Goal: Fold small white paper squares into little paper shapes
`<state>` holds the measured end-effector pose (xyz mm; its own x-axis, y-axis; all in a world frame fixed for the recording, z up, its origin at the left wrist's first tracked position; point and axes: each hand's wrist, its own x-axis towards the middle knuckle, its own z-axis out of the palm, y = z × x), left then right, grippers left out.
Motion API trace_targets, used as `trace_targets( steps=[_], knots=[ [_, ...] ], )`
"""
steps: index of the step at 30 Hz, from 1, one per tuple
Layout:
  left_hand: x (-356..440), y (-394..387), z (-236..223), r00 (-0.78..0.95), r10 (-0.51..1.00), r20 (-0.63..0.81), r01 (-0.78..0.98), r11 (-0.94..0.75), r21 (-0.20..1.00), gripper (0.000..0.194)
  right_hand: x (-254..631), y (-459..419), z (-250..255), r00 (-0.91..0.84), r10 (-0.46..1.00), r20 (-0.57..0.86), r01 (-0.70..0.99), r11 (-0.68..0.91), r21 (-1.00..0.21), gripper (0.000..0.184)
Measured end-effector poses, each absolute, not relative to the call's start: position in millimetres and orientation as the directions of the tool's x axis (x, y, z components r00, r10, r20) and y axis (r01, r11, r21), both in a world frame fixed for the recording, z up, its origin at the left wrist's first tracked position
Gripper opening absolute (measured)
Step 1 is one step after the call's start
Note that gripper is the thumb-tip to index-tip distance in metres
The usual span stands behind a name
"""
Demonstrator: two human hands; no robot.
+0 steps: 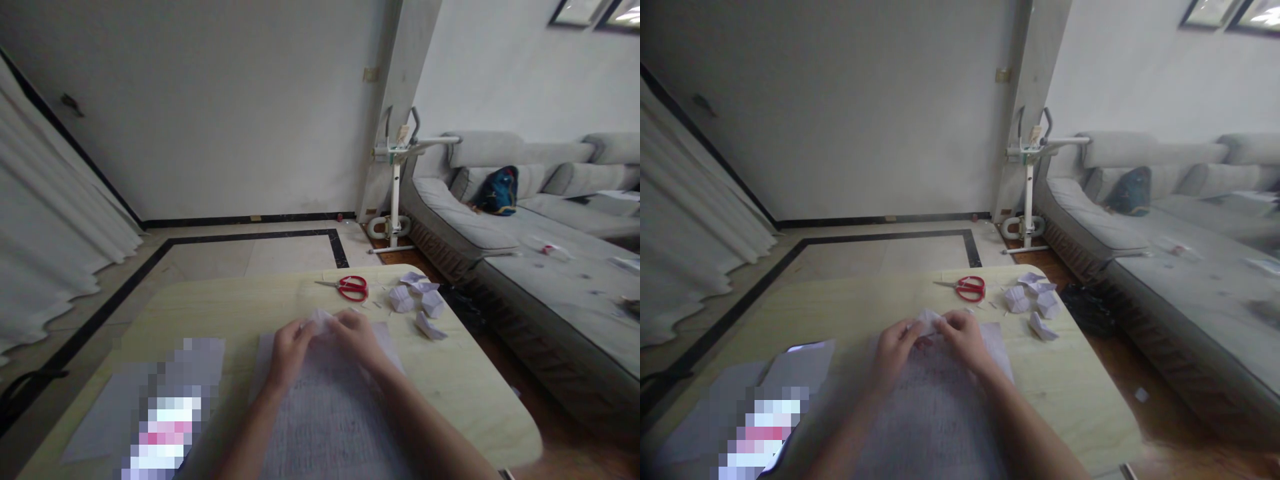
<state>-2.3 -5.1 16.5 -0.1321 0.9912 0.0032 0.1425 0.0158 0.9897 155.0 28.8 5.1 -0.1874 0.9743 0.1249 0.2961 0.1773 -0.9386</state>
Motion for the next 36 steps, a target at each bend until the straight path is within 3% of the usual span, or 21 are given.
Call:
trace_targets(
  steps=[8,16,30,36],
  knots=[
    [-4.2,-4.8,12.5,-0.151,0.987,0.054,0.217,-0.021,0.976,0.034,156.2,29.1,8.2,-0.21,0.971,0.116,0.335,0.183,-0.924,0.038],
    [-2.8,-4.6,19.7,-0.035,0.995,-0.098,0.049,0.1,0.994,0.03,158.7,27.1,12.3,-0.252,0.96,0.12,0.356,0.207,-0.911,0.04],
    [-6.2,-2.6,13.9,-0.012,0.997,-0.079,0.104,0.08,0.991,0.036,159.3,28.5,12.9,-0.281,0.949,0.144,0.314,0.233,-0.921,0.034],
    [-5.2,-3.2,13.0,-0.021,0.998,-0.057,0.16,0.06,0.985,0.036,158.6,25.4,14.4,-0.322,0.944,0.07,0.271,0.163,-0.949,0.029]
  ],
)
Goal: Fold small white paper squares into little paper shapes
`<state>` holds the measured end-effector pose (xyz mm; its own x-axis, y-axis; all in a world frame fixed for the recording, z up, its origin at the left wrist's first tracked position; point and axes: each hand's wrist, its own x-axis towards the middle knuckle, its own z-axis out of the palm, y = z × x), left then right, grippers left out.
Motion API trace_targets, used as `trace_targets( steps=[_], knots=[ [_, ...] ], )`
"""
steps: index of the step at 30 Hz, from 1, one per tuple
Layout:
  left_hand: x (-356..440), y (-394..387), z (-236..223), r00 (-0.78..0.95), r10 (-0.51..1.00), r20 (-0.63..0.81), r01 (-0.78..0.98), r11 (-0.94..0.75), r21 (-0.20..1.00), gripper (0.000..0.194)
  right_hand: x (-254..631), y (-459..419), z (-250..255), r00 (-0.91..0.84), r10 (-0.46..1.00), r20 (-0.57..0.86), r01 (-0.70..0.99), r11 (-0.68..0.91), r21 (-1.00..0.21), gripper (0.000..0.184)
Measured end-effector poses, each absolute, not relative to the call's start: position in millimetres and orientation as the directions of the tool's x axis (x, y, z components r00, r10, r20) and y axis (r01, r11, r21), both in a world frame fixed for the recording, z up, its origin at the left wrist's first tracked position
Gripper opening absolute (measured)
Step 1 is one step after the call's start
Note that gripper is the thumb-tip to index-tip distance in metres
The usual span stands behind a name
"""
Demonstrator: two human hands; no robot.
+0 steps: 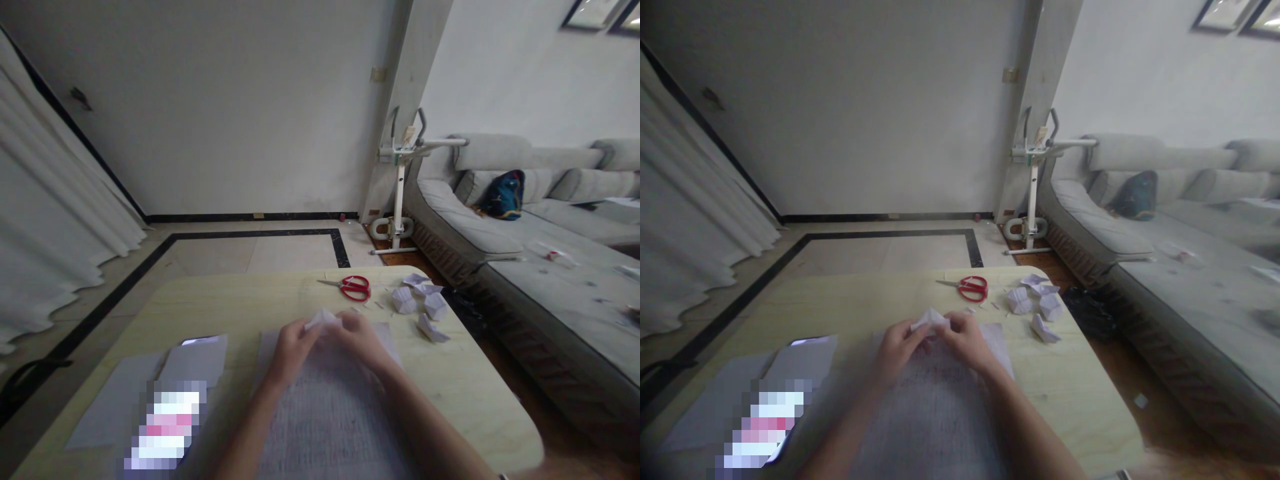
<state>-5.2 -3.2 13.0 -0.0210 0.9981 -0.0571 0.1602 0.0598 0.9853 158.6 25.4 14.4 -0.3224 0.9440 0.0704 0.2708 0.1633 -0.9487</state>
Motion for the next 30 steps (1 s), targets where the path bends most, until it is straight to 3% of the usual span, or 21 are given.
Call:
trace_targets(
  steps=[13,30],
  knots=[
    [-7.8,-4.9,15.5,-0.01,1.0,-0.027,0.151,0.028,0.988,0.035,157.5,25.2,12.4,-0.306,0.951,0.033,0.247,0.113,-0.962,0.017],
    [-10.6,-1.5,14.6,-0.089,0.996,0.004,0.143,0.009,0.99,0.033,157.9,24.9,14.7,-0.273,0.957,-0.095,0.123,-0.064,-0.99,0.035]
  ],
)
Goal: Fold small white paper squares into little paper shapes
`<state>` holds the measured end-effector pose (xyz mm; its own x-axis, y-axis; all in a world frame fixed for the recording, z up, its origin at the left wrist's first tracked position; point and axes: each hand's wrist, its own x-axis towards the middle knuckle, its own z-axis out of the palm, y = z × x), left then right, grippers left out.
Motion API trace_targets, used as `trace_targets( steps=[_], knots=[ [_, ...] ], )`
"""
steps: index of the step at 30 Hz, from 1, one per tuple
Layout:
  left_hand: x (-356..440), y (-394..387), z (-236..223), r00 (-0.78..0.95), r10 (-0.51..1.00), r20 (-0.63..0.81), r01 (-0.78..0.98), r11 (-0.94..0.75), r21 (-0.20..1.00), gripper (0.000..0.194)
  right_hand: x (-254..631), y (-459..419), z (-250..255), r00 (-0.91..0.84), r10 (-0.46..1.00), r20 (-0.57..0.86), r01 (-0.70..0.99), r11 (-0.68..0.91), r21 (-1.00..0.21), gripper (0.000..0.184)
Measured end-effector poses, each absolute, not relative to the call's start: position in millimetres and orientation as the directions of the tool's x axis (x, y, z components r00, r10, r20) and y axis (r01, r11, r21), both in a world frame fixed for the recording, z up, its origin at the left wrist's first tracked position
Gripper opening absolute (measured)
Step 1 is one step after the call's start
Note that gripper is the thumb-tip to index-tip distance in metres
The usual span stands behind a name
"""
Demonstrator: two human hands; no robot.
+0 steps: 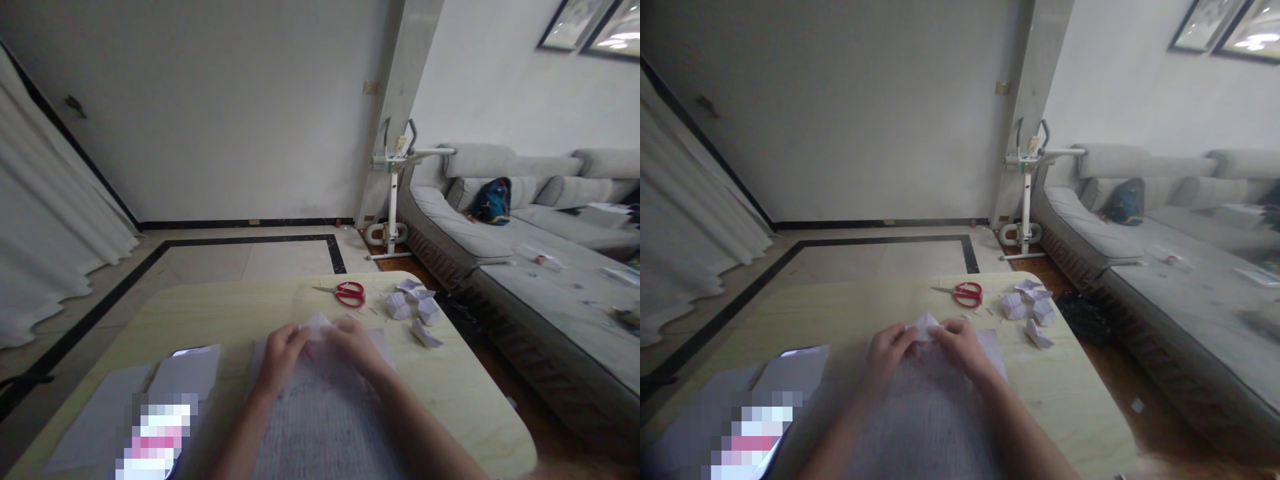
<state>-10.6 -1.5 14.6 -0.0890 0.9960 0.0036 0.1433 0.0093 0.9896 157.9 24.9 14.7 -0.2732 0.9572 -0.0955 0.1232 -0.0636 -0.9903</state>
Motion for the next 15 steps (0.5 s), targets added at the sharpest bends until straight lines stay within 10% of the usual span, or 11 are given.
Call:
trace_targets(
  steps=[15],
  knots=[
    [-7.7,-4.0,17.0,-0.108,0.994,-0.014,0.09,0.024,0.996,0.034,156.4,25.2,15.0,-0.228,0.974,0.01,0.195,0.055,-0.979,0.039]
  ],
)
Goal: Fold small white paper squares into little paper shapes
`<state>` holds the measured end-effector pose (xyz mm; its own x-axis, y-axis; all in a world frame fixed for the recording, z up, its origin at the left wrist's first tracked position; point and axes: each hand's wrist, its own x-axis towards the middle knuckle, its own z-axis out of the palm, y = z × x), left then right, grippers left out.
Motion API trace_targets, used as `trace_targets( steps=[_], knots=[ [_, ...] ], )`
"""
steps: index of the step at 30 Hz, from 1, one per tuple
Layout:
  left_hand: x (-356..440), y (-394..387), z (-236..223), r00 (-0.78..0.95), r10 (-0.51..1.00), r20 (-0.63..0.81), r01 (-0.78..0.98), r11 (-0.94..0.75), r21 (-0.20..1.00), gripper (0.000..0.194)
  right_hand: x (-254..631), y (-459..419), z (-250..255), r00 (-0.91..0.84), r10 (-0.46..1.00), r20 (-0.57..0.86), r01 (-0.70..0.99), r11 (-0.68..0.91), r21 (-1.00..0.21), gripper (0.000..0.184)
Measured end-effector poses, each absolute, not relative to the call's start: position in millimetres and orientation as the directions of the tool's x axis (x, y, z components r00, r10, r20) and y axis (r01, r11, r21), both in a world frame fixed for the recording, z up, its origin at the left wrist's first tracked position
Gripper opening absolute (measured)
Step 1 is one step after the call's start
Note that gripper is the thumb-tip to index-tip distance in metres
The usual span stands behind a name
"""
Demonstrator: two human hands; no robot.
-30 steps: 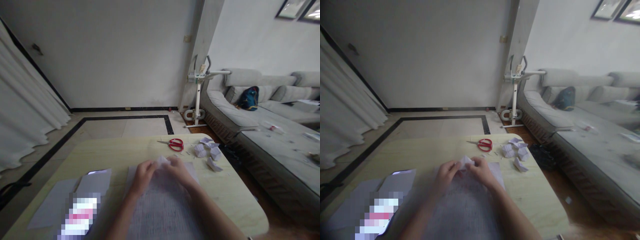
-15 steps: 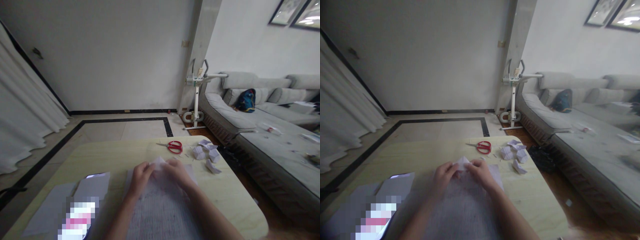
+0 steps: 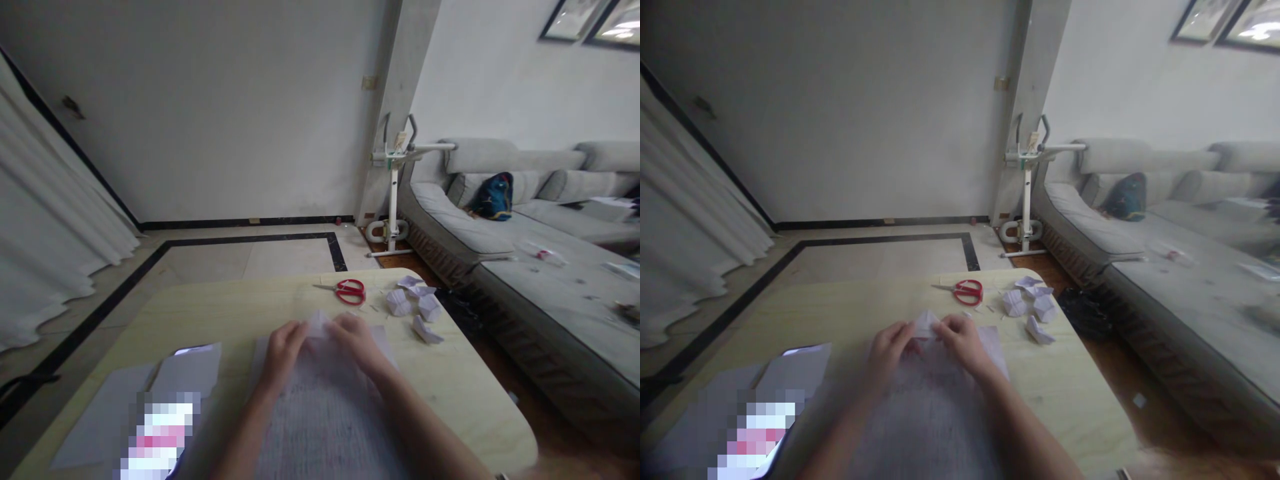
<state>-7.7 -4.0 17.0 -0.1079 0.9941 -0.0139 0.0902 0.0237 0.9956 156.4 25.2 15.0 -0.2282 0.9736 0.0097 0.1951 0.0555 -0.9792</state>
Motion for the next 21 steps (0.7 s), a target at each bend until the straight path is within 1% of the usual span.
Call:
trace_targets(
  steps=[3,5,10,12,17,19,21],
  knots=[
    [-6.0,-4.6,16.7,-0.075,0.994,-0.076,0.07,0.081,0.994,0.031,156.6,24.8,14.7,-0.216,0.974,0.071,0.25,0.125,-0.96,0.035],
    [-5.3,-4.8,16.1,-0.062,0.994,-0.09,0.078,0.095,0.992,0.03,156.3,24.1,13.6,-0.237,0.967,0.093,0.274,0.158,-0.949,0.032],
    [-5.5,-5.7,13.0,-0.063,0.998,-0.007,0.2,0.019,0.98,0.028,155.9,22.3,16.2,-0.389,0.921,0.023,0.274,0.14,-0.952,0.031],
    [-6.2,-6.3,11.9,-0.042,0.999,0.006,0.224,0.004,0.974,0.029,156.3,22.2,17.7,-0.407,0.913,0.01,0.281,0.136,-0.95,0.03],
    [-7.0,-6.2,9.4,-0.027,0.997,0.071,0.263,-0.061,0.963,0.035,158.0,23.2,16.4,-0.358,0.933,0.033,0.277,0.139,-0.951,0.015],
    [-7.0,-5.8,9.5,-0.045,0.995,0.093,0.305,-0.075,0.949,0.035,158.4,23.3,15.4,-0.321,0.947,0.013,0.272,0.105,-0.957,0.014],
    [-7.5,-5.3,10.7,-0.052,0.994,0.097,0.335,-0.074,0.939,0.036,158.5,23.4,15.1,-0.307,0.952,-0.016,0.261,0.068,-0.963,0.016]
  ],
)
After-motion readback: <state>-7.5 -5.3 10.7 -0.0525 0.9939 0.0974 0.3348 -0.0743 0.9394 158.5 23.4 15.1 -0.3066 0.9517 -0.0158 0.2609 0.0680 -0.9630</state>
